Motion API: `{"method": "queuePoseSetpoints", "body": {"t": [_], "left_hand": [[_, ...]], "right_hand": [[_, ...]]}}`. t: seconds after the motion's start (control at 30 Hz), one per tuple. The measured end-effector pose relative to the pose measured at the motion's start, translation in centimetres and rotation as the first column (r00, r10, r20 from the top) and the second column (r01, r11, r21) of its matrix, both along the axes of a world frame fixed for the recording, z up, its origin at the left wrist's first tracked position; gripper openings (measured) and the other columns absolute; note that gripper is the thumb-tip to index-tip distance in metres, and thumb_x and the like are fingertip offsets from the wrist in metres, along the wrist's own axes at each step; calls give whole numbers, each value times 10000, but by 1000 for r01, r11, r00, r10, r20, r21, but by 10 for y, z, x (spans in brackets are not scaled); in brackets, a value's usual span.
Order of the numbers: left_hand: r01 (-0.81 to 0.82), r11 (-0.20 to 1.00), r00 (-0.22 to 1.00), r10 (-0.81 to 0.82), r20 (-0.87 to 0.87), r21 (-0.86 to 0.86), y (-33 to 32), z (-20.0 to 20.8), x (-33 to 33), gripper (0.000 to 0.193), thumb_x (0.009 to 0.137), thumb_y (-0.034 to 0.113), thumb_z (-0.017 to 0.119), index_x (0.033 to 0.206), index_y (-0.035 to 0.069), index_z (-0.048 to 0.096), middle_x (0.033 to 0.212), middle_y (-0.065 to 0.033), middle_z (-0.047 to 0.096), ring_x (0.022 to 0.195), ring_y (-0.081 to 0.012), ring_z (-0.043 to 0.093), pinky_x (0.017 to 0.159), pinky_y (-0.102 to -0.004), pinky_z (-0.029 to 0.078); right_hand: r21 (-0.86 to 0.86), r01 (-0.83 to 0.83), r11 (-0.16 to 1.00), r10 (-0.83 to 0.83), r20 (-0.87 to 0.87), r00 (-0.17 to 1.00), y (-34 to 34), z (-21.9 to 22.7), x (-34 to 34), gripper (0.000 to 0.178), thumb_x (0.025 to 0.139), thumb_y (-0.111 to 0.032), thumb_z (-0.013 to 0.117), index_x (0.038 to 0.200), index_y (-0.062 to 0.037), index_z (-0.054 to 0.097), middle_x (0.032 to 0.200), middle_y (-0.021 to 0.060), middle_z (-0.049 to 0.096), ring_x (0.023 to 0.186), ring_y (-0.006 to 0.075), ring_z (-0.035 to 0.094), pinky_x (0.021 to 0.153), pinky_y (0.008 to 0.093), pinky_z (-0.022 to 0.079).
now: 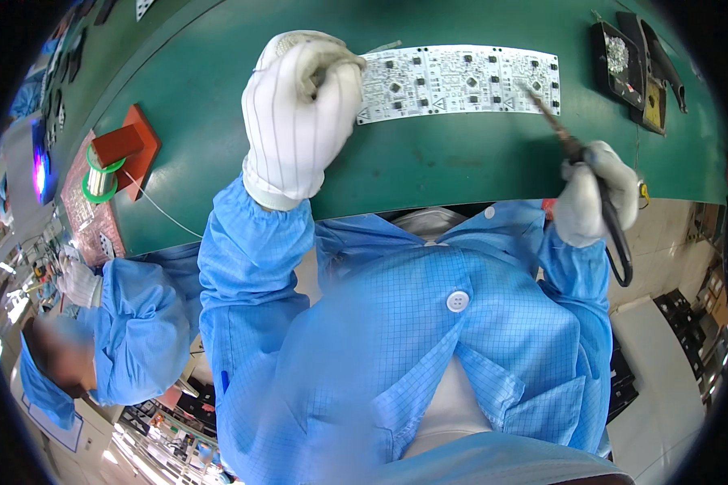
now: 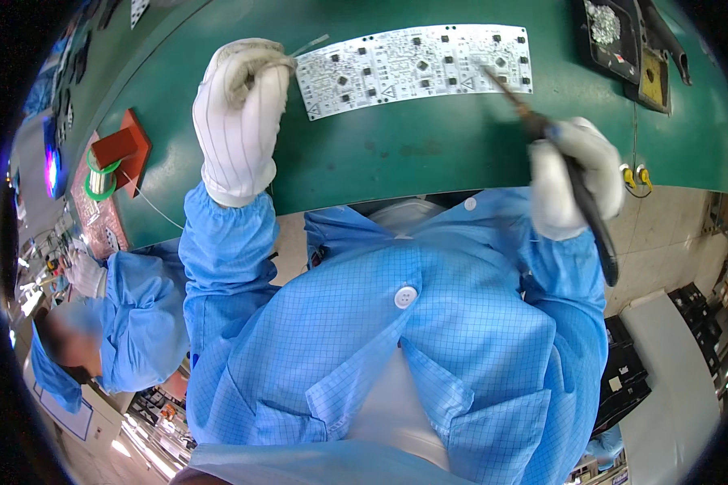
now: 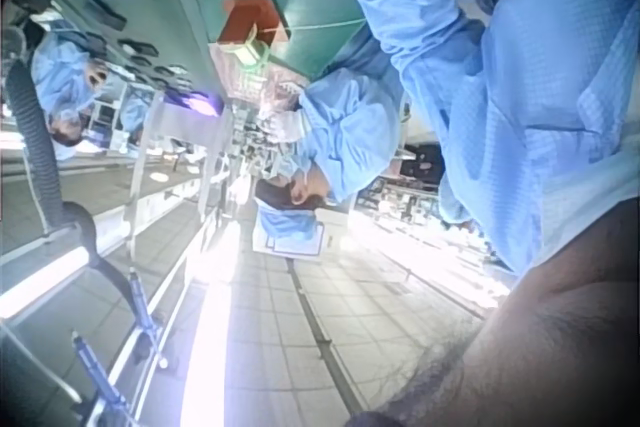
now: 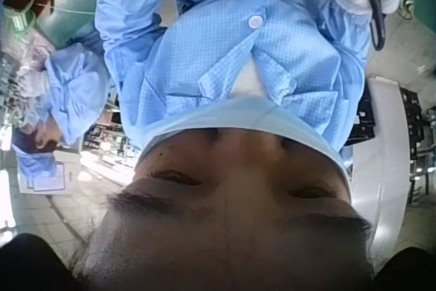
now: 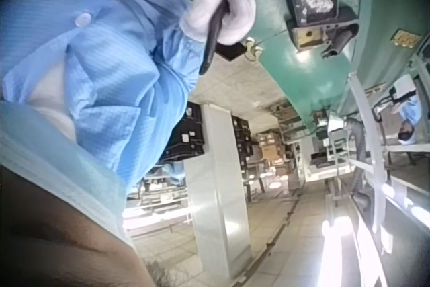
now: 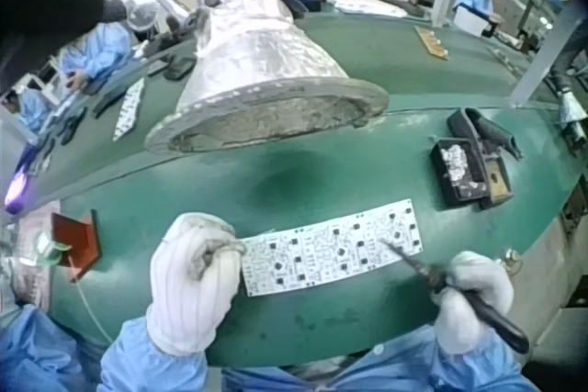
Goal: Soldering electronic components onto a printed circuit board at a manual assembly station.
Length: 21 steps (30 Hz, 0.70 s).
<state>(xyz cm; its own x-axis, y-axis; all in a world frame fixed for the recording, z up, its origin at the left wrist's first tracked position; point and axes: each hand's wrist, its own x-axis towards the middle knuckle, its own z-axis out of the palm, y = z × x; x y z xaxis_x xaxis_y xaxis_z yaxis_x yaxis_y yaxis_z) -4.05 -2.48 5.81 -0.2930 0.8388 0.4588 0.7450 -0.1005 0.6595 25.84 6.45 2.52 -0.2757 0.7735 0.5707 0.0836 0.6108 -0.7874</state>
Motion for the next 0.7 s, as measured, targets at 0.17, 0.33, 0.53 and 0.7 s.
{"method": "queuePoseSetpoints", "body": {"t": [0.17, 0.33, 0.53, 0.7], "left_hand": [[-58, 995, 996, 52, -71, -78, -5, -3, -10, 62, 798, 47, 672, 857, 65, 673, 826, -93, 679, 736, -264, 653, 665, -345, 528], [-127, 992, 980, 121, -156, -26, -5, -11, -9, 35, 799, 81, 677, 815, 89, 647, 773, -65, 655, 699, -257, 642, 631, -340, 521], [-203, 979, 963, 195, -185, -25, -4, -14, -16, 40, 803, 102, 678, 813, 91, 641, 764, -66, 650, 675, -258, 629, 611, -347, 513], [-201, 977, 970, 187, -156, -74, -5, -14, -18, 59, 834, 118, 680, 845, 64, 657, 816, -89, 661, 669, -232, 640, 601, -319, 508]], "right_hand": [[197, 386, 901, -377, -82, 923, 31, 0, 25, 135, 884, 24, 561, 1009, 70, 583, 809, 209, 661, 661, 192, 645, 597, 292, 538], [-1, 534, 845, -532, 91, 842, 46, 0, 34, 185, 937, -54, 608, 1063, 77, 573, 855, 197, 689, 725, 198, 675, 665, 299, 556], [9, 323, 946, -323, 23, 946, 37, 12, -8, 181, 926, -41, 628, 1055, 78, 583, 915, 209, 690, 740, 205, 695, 671, 313, 575], [477, 144, 867, -381, 448, 809, 47, 11, -27, 158, 914, -17, 625, 1027, 93, 622, 972, 181, 687, 749, 178, 694, 674, 276, 574]]}}
